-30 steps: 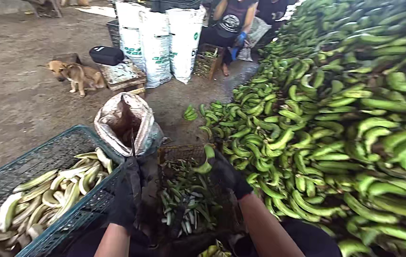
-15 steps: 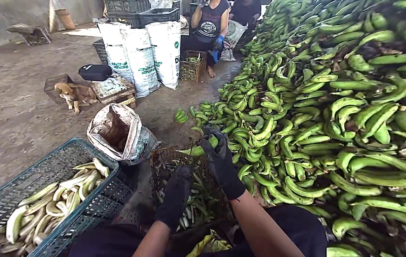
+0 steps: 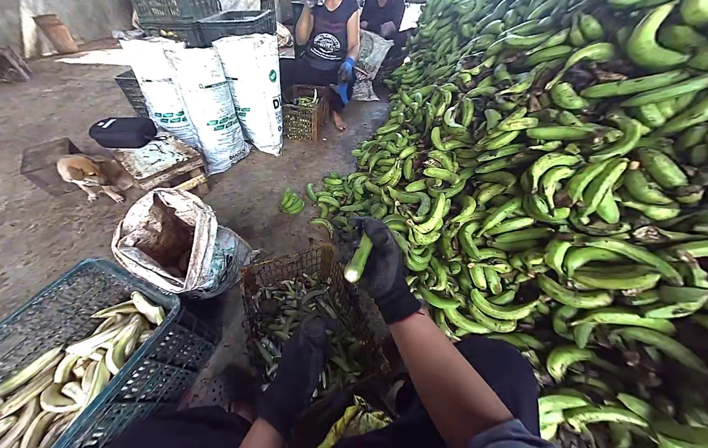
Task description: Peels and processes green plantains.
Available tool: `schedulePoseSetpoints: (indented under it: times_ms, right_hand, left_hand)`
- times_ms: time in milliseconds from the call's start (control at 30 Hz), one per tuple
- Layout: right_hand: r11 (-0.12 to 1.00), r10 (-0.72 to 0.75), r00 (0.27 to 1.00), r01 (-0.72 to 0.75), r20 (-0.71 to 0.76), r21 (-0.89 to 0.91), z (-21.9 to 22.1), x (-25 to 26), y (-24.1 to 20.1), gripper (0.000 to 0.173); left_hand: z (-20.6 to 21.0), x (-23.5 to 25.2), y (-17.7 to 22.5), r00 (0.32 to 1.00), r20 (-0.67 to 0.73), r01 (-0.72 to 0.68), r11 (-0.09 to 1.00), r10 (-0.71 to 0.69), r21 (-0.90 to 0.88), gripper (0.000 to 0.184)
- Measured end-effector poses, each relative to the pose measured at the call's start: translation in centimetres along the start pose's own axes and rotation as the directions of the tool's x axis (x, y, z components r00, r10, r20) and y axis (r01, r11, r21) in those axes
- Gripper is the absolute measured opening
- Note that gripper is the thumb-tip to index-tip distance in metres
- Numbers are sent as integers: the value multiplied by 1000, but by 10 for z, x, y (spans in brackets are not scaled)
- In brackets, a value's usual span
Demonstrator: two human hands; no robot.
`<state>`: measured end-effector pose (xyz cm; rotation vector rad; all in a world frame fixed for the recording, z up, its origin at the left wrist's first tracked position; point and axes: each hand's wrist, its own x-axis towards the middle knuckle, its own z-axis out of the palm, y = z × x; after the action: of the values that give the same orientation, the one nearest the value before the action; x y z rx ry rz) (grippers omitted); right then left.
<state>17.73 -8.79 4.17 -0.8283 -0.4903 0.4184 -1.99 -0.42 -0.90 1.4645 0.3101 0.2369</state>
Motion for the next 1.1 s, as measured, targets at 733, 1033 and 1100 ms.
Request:
schedulePoseSetpoints:
  times_ms: [733, 1033, 1100]
  right_hand:
    - [928, 297, 951, -267, -83, 262, 26, -24, 38, 45]
    - [958, 277, 955, -283, -108, -42, 18, -43, 66, 63]
    - [975, 105, 984, -130, -143, -180, 6, -38, 72, 61]
  left_hand:
    - [-2, 12, -18, 1000, -3, -25, 980, 26, 195, 56]
    - [-10, 18, -28, 994, -91, 81, 958, -58, 277, 49]
    - [-10, 19, -28, 994, -68, 106, 942, -89, 319, 49]
